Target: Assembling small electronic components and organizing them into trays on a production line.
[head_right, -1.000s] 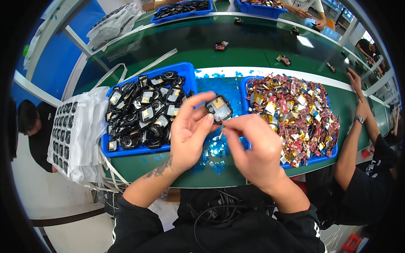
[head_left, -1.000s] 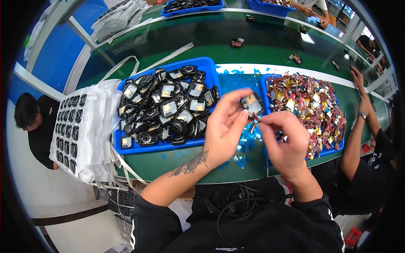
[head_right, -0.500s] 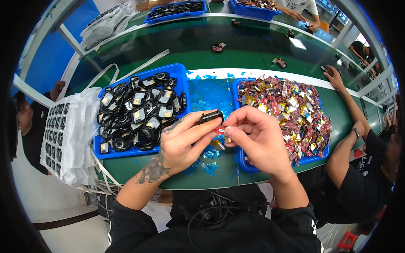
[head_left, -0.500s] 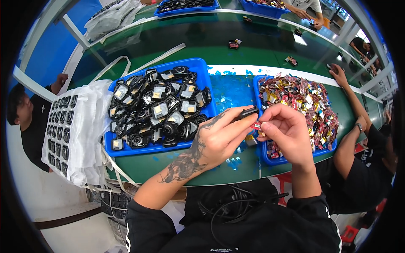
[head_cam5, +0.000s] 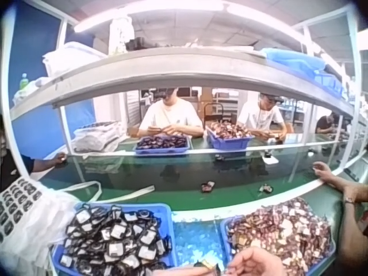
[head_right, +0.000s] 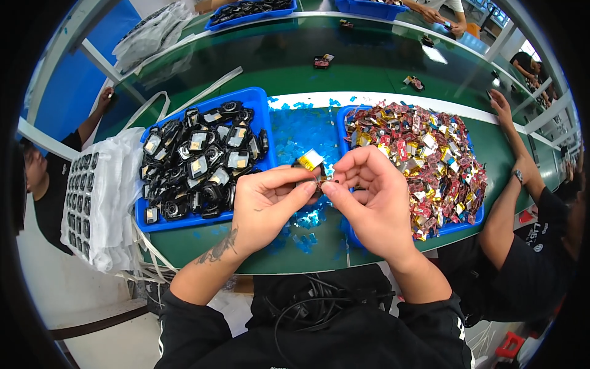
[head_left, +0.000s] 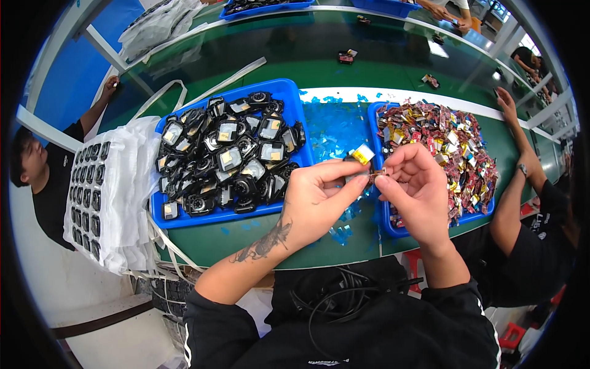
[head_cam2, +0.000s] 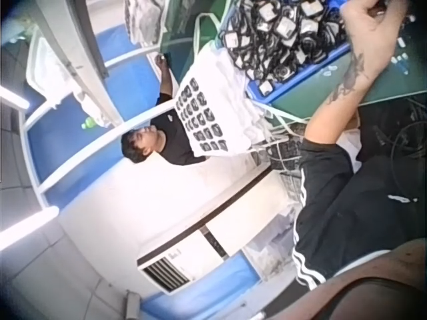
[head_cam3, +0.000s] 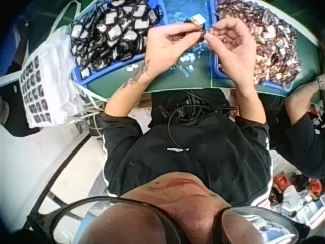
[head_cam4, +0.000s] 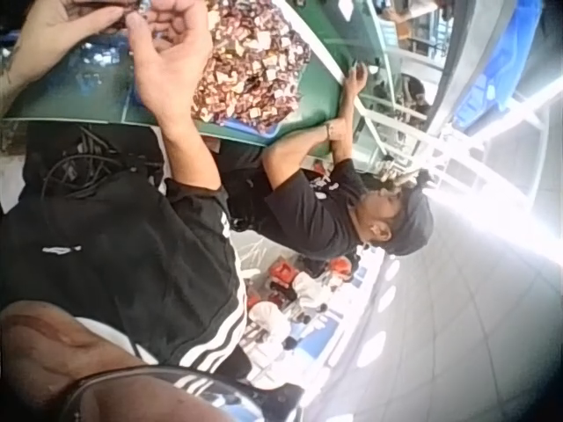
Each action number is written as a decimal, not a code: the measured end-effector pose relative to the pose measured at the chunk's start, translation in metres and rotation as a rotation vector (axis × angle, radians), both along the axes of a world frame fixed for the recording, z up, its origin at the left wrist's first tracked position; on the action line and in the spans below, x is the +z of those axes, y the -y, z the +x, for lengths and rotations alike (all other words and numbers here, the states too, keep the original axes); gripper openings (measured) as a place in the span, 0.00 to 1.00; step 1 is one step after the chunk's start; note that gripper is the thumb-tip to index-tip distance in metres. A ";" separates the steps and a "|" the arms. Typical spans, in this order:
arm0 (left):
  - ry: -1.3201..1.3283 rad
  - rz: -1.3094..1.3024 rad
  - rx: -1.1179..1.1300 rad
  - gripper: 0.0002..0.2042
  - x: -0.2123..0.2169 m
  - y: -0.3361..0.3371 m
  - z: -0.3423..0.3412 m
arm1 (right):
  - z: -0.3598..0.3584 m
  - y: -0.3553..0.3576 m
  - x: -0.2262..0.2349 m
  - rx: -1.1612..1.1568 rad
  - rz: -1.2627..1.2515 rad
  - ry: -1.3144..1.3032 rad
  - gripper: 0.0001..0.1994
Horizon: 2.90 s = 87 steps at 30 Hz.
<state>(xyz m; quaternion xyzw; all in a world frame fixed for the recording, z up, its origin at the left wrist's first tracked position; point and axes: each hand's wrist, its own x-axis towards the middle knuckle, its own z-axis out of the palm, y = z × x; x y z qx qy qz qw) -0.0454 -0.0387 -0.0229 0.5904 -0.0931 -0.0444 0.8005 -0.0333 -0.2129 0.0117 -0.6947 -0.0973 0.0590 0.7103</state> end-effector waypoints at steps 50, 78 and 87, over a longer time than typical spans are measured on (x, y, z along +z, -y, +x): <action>0.158 0.426 0.447 0.12 0.009 -0.074 0.045 | 0.207 -0.013 0.049 0.694 -1.313 0.503 0.11; 0.235 0.098 0.076 0.14 0.004 -0.012 0.013 | 0.003 -0.007 0.007 0.026 0.147 0.117 0.13; 0.028 0.085 0.014 0.07 0.002 -0.017 0.009 | 0.008 -0.010 -0.002 0.147 0.111 -0.011 0.13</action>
